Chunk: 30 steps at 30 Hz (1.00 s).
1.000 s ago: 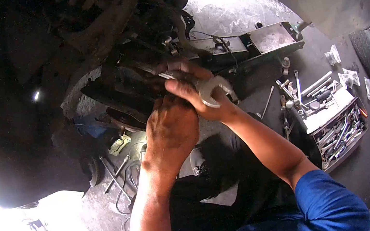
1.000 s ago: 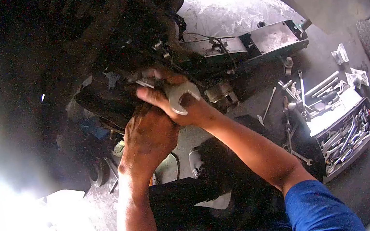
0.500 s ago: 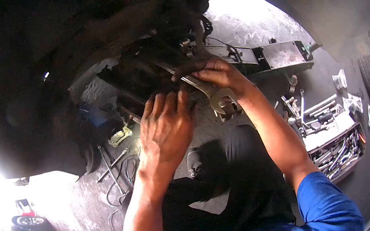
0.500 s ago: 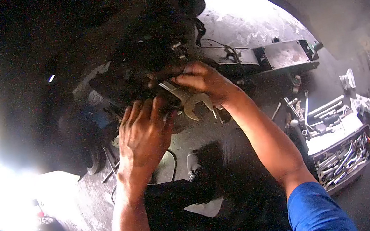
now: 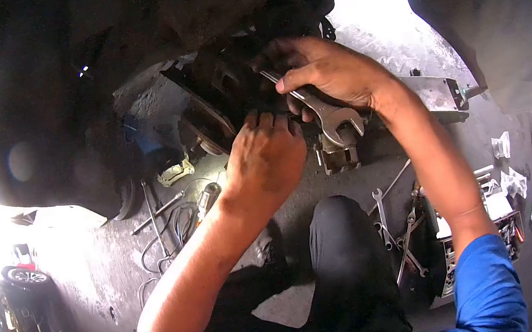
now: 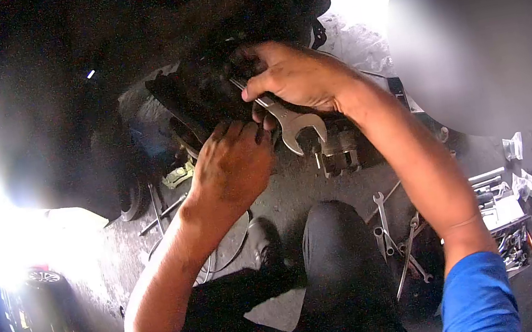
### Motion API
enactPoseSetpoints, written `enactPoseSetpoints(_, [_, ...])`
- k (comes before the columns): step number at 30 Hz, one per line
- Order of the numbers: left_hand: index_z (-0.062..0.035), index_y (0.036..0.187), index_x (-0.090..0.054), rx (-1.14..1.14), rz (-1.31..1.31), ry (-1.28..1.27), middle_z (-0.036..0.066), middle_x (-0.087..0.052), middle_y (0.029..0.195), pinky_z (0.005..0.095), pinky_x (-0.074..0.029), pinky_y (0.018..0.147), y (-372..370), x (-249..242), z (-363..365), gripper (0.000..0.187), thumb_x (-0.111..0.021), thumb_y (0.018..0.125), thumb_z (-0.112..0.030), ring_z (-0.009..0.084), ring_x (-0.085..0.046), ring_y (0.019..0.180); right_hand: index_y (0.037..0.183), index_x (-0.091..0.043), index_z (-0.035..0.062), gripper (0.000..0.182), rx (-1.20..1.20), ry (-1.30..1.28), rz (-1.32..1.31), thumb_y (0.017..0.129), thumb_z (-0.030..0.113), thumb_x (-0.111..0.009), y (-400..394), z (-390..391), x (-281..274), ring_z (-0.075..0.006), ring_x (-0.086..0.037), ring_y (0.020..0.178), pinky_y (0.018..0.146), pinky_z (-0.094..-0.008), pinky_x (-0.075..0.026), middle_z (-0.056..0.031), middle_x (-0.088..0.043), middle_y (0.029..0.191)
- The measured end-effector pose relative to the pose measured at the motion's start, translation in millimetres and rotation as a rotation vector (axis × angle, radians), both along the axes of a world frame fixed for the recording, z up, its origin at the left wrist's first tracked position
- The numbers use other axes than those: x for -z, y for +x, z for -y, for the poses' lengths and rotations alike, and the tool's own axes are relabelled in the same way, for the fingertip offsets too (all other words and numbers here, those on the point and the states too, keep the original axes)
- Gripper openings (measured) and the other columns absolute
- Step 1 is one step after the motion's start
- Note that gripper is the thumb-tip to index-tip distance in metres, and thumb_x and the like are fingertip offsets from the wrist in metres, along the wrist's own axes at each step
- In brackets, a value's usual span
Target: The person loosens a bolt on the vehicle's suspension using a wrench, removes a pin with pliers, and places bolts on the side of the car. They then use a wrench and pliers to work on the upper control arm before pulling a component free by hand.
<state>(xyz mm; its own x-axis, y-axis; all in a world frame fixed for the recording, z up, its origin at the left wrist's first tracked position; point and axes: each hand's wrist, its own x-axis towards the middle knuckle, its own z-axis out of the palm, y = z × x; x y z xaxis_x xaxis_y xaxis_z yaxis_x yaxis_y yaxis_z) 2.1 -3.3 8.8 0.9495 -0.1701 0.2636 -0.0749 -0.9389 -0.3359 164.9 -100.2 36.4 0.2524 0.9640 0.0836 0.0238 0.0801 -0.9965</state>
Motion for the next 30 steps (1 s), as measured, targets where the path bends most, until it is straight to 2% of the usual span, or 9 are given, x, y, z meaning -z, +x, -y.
enactPoseSetpoints(1, [-0.0009, 0.095, -0.06, 0.023, 0.028, 0.019, 0.012, -0.063, 0.089, 0.0375, -0.051, 0.077, 3.5, 2.3, -0.6, 0.018, -0.054, 0.08, -0.008, 0.0257, -0.063, 0.085, 0.124, -0.051, 0.0006, 0.042, 0.006, -0.022, 0.013, 0.085, 0.01, -0.063, -1.1, 1.4, -0.9, -0.017, -0.064, 0.068, 0.064, -0.0319, -0.054, -0.0117, -0.065, 0.09])
enactPoseSetpoints(3, [-0.0012, 0.087, -0.066, -0.052, -0.087, -0.087, 0.015, -0.065, 0.088, 0.0376, -0.051, 0.078, 10.0, 4.4, -0.1, 0.014, -0.056, 0.079, -0.008, 0.0272, -0.065, 0.086, 0.127, -0.047, 0.0003, 0.044, 0.07, 0.005, 0.661, 0.086, 0.009, -0.06, 4.4, -10.5, 12.3, -0.0202, -0.065, 0.07, 0.066, -0.033, -0.054, -0.0162, -0.064, 0.093])
enactPoseSetpoints(6, [-0.0024, 0.08, -0.07, -0.043, -0.035, -0.156, 0.015, -0.067, 0.084, 0.0377, -0.052, 0.075, 11.8, 8.2, -0.6, 0.013, -0.059, 0.078, -0.008, 0.0279, -0.067, 0.083, 0.134, -0.039, -0.0018, 0.049, 0.208, 0.018, 1.154, 0.089, 0.009, -0.056, -0.3, -5.8, 17.3, -0.0339, -0.066, 0.082, 0.076, -0.0412, -0.054, -0.0264, -0.062, 0.1])
enactPoseSetpoints(8, [-0.0032, 0.079, -0.07, -0.037, 0.015, -0.182, 0.014, -0.067, 0.082, 0.0379, -0.053, 0.073, 11.2, 13.1, -3.2, 0.012, -0.06, 0.077, -0.008, 0.0276, -0.068, 0.082, 0.136, -0.036, -0.0017, 0.051, 0.316, 0.041, 1.135, 0.09, 0.009, -0.055, -25.4, 8.6, 2.5, -0.0388, -0.065, 0.088, 0.08, -0.0453, -0.052, -0.0284, -0.062, 0.103])
enactPoseSetpoints(14, [-0.0064, 0.078, -0.071, 0.024, 0.106, -0.094, 0.01, -0.069, 0.079, 0.035, -0.051, 0.065, 2.0, 22.7, -1.8, 0.011, -0.061, 0.078, -0.01, 0.0225, -0.069, 0.078, 0.095, -0.058, -0.0084, 0.019, 0.42, -0.182, 1.481, 0.089, 0.009, -0.052, -69.7, 26.7, 3.6, -0.0429, -0.063, 0.088, 0.079, -0.048, -0.051, -0.0298, -0.062, 0.087])
enactPoseSetpoints(20, [-0.0133, 0.078, -0.068, 0.217, 0.266, 0.021, 0.004, -0.068, 0.078, 0.0336, -0.046, 0.067, -3.2, 35.7, -13.8, 0.007, -0.06, 0.079, -0.013, 0.0179, -0.067, 0.078, 0.101, -0.058, -0.008, 0.022, 0.733, -0.333, 1.469, 0.091, 0.009, -0.05, -85.4, 6.1, 15.6, -0.046, -0.061, 0.092, 0.08, -0.0503, -0.049, -0.0307, -0.062, 0.093])
enactPoseSetpoints(22, [-0.0141, 0.08, -0.069, 0.258, 0.297, 0.011, 0.005, -0.069, 0.081, 0.0334, -0.047, 0.068, -4.2, 35.0, -16.6, 0.009, -0.06, 0.081, -0.014, 0.0178, -0.068, 0.081, 0.098, -0.061, -0.0054, 0.02, 0.803, -0.404, 1.651, 0.09, 0.011, -0.052, -94.5, 1.5, 13.9, -0.0425, -0.064, 0.089, 0.076, -0.0488, -0.051, -0.0275, -0.065, 0.09])
enactPoseSetpoints(25, [-0.0194, 0.104, -0.072, 0.102, 0.011, 0.064, -0.002, -0.069, 0.103, 0.0289, -0.044, 0.081, -10.4, 20.4, -9.3, 0.02, -0.062, 0.086, -0.018, 0.0135, -0.063, 0.104, 0.092, -0.065, -0.0027, 0.018, 0.817, -0.732, 1.796, 0.086, 0.01, -0.054, -115.0, -6.0, 1.6, -0.0376, -0.068, 0.088, 0.075, -0.0468, -0.054, -0.0236, -0.068, 0.089])
enactPoseSetpoints(30, [-0.0132, 0.09, -0.074, 0.193, 0.098, -0.041, 0.006, -0.072, 0.094, 0.0319, -0.05, 0.075, -9.9, 19.4, -15.4, 0.018, -0.056, 0.086, -0.013, 0.0189, -0.07, 0.092, 0.099, -0.064, 0.0006, 0.028, 0.912, -0.63, 1.806, 0.094, 0.025, -0.053, -106.8, -5.2, 10.5, -0.0368, -0.069, 0.085, 0.077, -0.0491, -0.053, -0.0222, -0.068, 0.084])
